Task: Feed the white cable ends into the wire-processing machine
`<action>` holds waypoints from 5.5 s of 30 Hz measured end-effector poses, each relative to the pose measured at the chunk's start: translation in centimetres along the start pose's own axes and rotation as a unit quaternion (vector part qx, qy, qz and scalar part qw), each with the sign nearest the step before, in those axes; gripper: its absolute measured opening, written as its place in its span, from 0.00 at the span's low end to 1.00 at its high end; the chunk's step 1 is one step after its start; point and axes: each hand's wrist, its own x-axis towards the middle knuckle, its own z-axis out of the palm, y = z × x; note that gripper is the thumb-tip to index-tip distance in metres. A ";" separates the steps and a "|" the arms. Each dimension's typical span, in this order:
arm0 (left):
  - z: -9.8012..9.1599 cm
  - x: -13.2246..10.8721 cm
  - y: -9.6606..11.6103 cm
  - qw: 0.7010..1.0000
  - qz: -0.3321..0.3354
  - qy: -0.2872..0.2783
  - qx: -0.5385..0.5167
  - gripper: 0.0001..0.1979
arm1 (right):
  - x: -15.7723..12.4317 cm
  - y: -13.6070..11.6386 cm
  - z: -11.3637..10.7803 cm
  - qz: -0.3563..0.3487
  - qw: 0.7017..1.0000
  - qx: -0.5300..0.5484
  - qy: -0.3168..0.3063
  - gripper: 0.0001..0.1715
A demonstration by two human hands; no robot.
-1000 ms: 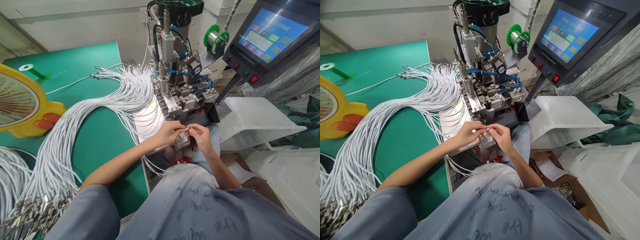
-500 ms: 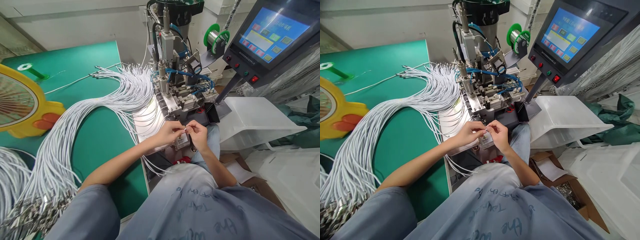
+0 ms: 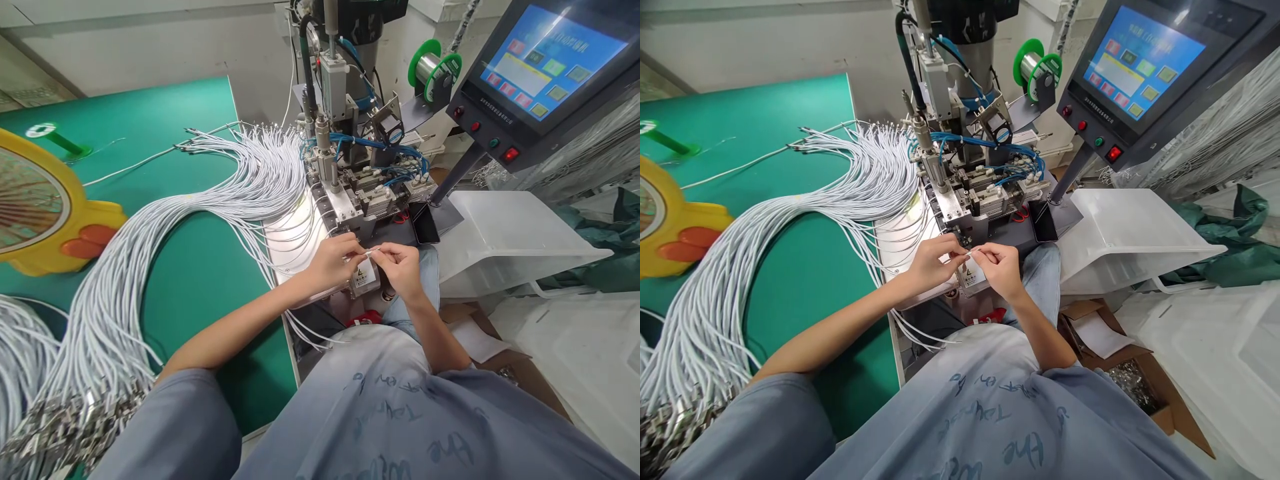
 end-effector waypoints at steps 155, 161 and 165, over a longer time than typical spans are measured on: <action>1.6 -0.6 0.4 0.978 -0.097 -0.029 -0.182 0.12 | -0.3 0.1 -1.9 0.062 0.987 0.134 -0.071 0.12; 0.8 -0.3 1.1 0.987 -0.035 -0.020 -0.156 0.10 | -0.4 -0.5 -0.6 -0.071 0.994 0.084 0.022 0.05; 0.6 -0.2 1.2 0.992 -0.029 -0.019 -0.119 0.09 | 0.0 -0.9 -0.9 -0.081 0.995 0.051 -0.004 0.05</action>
